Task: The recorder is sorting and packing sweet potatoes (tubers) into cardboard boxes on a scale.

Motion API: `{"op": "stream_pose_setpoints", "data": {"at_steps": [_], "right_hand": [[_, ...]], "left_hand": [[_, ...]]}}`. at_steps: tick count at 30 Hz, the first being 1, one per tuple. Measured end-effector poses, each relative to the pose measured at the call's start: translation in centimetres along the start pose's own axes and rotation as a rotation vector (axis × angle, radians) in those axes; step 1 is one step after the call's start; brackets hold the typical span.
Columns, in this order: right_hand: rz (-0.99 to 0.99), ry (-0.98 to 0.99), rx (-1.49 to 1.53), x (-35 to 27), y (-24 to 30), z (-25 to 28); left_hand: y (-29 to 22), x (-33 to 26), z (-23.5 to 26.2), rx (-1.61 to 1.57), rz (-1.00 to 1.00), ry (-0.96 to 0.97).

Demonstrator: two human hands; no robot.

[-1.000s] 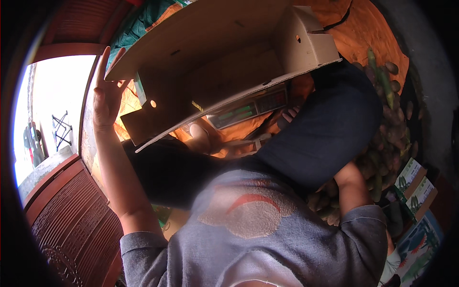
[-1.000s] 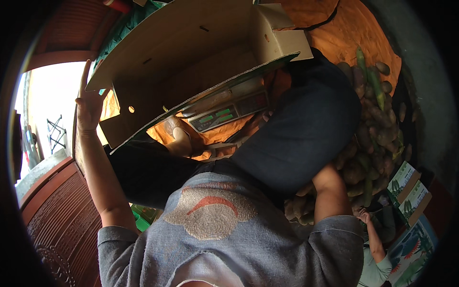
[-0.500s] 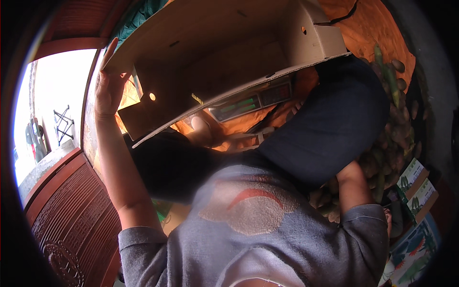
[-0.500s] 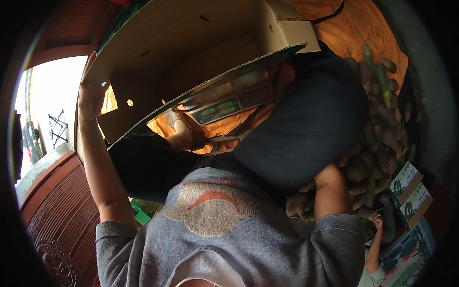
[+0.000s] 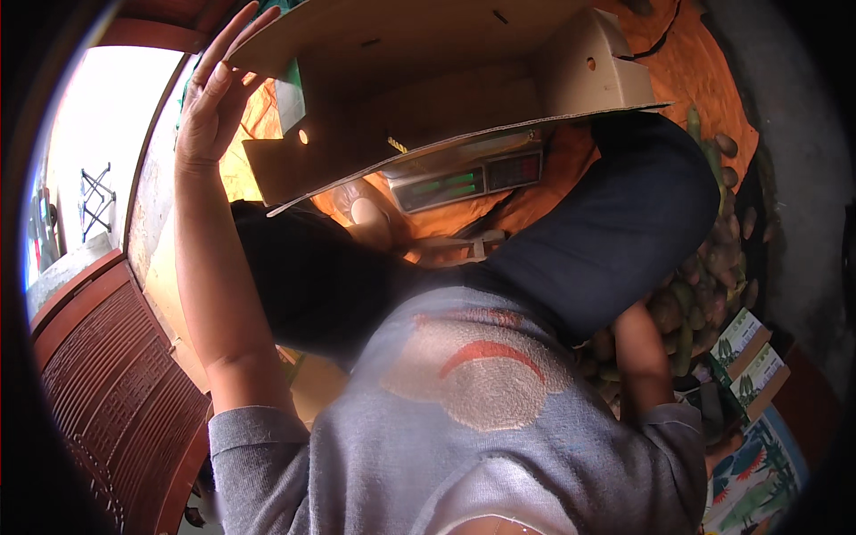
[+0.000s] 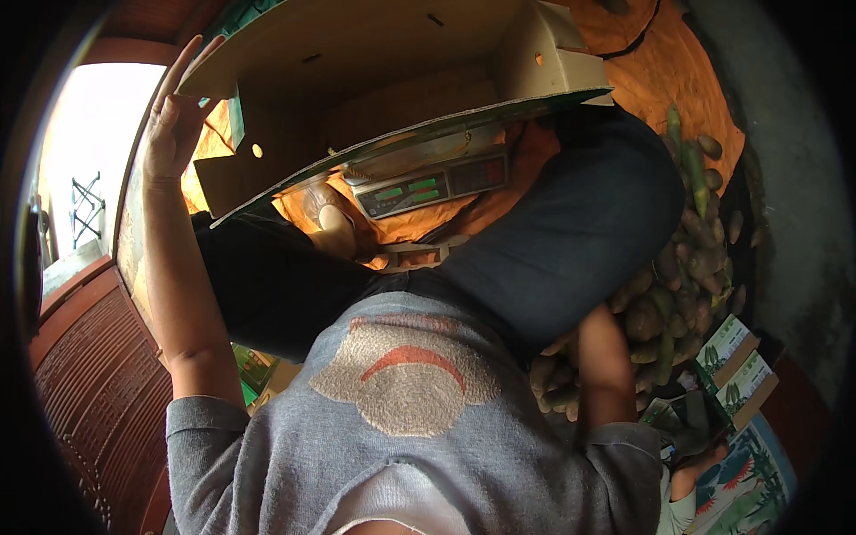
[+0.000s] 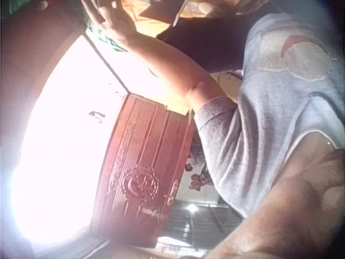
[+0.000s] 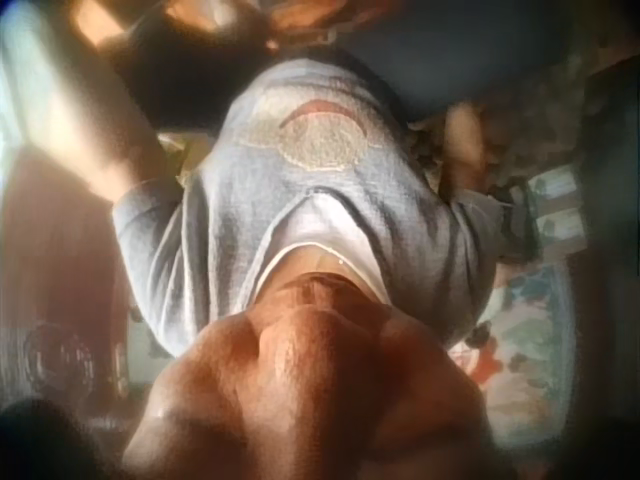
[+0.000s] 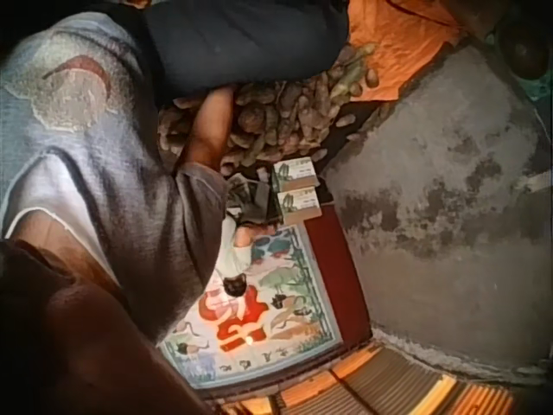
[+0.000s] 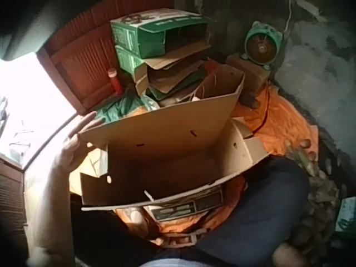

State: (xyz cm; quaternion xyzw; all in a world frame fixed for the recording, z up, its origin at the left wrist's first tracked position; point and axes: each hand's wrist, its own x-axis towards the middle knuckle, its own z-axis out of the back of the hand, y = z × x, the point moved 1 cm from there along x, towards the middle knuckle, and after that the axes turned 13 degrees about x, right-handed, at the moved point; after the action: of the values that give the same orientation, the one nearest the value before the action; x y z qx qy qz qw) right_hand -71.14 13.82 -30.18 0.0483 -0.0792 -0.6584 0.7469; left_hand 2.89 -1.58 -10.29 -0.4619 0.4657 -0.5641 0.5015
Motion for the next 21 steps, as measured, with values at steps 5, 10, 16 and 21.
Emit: {"op": "stream_pose_setpoints", "data": {"at_steps": [5,10,16,21], "right_hand": [[0.099,-0.048,-0.168,1.5,0.8,1.4],[-0.458,-0.224,0.292,8.9,4.0,16.5],[0.019,-0.31,0.4,18.8,17.2,32.9],[0.312,0.179,0.757,26.7,32.3,33.2]], "left_hand": [[-0.4,-0.3,0.6,0.008,0.007,0.004],[-0.4,-0.8,2.2,0.103,0.066,-0.001],[-0.6,1.2,2.2,0.207,-0.018,0.07],[-1.4,1.3,1.7,0.256,0.063,0.06]]}}
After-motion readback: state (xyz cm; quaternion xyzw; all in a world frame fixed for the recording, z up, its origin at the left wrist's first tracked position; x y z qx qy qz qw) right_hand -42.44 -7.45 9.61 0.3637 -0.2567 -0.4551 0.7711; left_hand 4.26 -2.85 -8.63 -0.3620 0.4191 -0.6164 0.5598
